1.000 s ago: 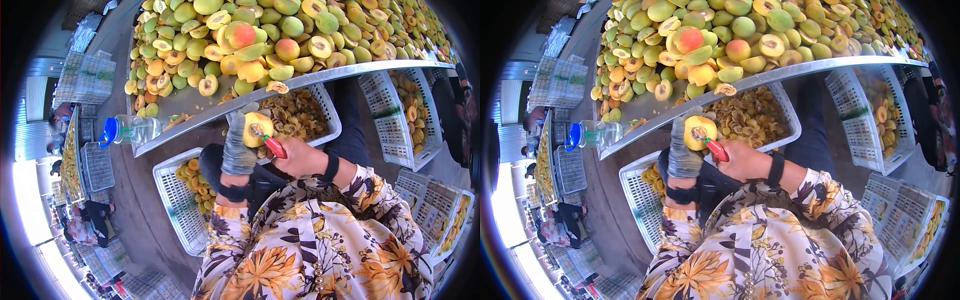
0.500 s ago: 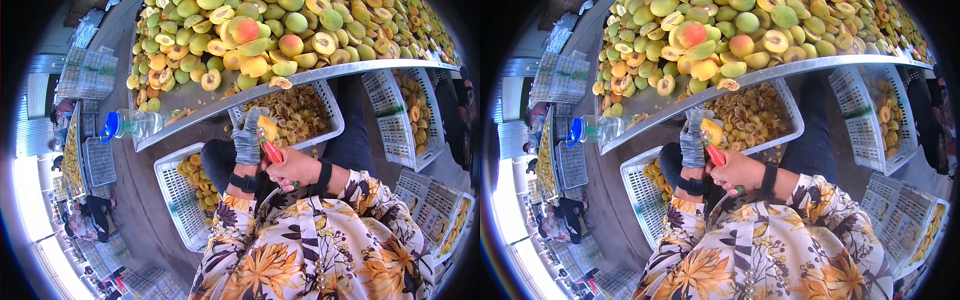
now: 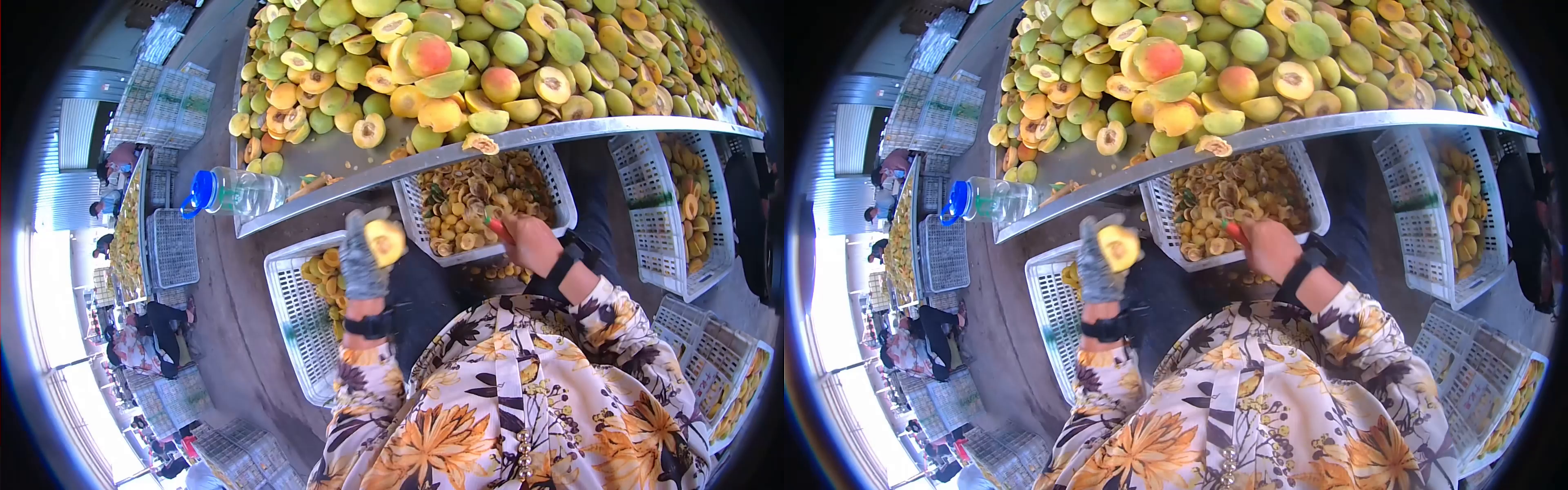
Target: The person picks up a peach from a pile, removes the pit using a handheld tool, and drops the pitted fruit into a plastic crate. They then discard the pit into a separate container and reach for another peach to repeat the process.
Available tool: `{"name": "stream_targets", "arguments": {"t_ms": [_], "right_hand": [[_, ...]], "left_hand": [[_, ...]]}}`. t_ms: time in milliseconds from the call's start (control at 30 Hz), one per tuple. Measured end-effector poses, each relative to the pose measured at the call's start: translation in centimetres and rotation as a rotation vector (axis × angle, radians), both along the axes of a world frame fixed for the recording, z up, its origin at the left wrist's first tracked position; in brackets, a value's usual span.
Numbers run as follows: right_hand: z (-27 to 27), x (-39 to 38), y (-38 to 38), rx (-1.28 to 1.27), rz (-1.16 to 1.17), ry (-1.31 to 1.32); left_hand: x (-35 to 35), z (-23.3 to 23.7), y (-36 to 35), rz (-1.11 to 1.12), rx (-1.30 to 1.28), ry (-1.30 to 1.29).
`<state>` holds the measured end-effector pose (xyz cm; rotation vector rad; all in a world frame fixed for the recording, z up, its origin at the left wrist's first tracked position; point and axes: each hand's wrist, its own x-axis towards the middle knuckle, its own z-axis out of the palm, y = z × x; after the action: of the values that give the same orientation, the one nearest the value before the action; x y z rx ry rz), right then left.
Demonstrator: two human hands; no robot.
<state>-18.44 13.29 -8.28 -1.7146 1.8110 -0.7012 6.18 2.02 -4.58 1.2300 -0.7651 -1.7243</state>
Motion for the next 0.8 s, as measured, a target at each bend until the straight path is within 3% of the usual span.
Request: {"name": "stream_targets", "arguments": {"t_ms": [33, 100, 167, 233, 300, 367, 400, 433, 533, 600, 633, 667, 700, 767, 800], "right_hand": [[-0.3, 0.0, 0.4, 0.018, -0.037, 0.103], [0.6, 0.5, 0.1, 0.022, 0.029, 0.056], [2.8, 2.9, -0.9, 0.025, -0.176, -0.340], [3.8, 5.6, -1.6, -0.065, -0.168, -0.420], [5.8, 6.5, -2.3, -0.219, 0.011, -0.322], [6.6, 7.3, -3.0, -0.342, -0.008, -0.363], [6.8, 7.3, -3.1, -0.339, -0.015, -0.354], [7.1, 7.2, -3.3, -0.294, -0.056, -0.307], [7.0, 6.3, -3.3, -0.286, -0.134, -0.140], [5.7, 5.1, -3.5, -0.312, -0.221, 0.075], [4.7, 3.9, -3.5, -0.237, -0.221, 0.137], [4.1, 2.7, -3.3, -0.055, -0.212, 0.179], [3.2, 1.4, -2.8, -0.097, -0.209, 0.200], [1.3, -0.3, -2.0, -0.015, -0.241, 0.339], [0.9, -1.1, -1.4, -0.021, -0.218, 0.345]], "left_hand": [[1.7, 0.5, -0.2, 0.071, -0.052, 0.027], [5.9, 0.2, -1.3, -0.013, 0.009, 0.039], [3.7, 3.0, -0.3, 0.080, 0.088, -0.045], [1.9, 4.0, 0.0, -0.128, 0.085, -0.074], [-0.5, 2.5, 0.2, -0.120, 0.165, -0.035], [-2.8, 1.1, 0.7, -0.124, 0.119, -0.011], [-4.1, 1.9, 1.0, -0.208, 0.143, 0.190], [-6.0, 4.2, 2.1, -0.194, 0.106, 0.086], [-6.9, 4.9, 2.5, -0.080, 0.254, -0.031], [-5.2, 4.6, 3.0, -0.189, 0.155, -0.200], [-4.3, 5.1, 3.7, -0.190, -0.194, -0.271], [-2.0, 5.4, 3.5, -0.237, -0.042, -0.272], [1.2, 5.3, 2.9, -0.282, 0.110, -0.274], [8.6, 1.0, 1.5, -0.371, -0.364, -0.925], [9.8, 2.5, 0.6, -0.465, -0.323, -1.322]]}}
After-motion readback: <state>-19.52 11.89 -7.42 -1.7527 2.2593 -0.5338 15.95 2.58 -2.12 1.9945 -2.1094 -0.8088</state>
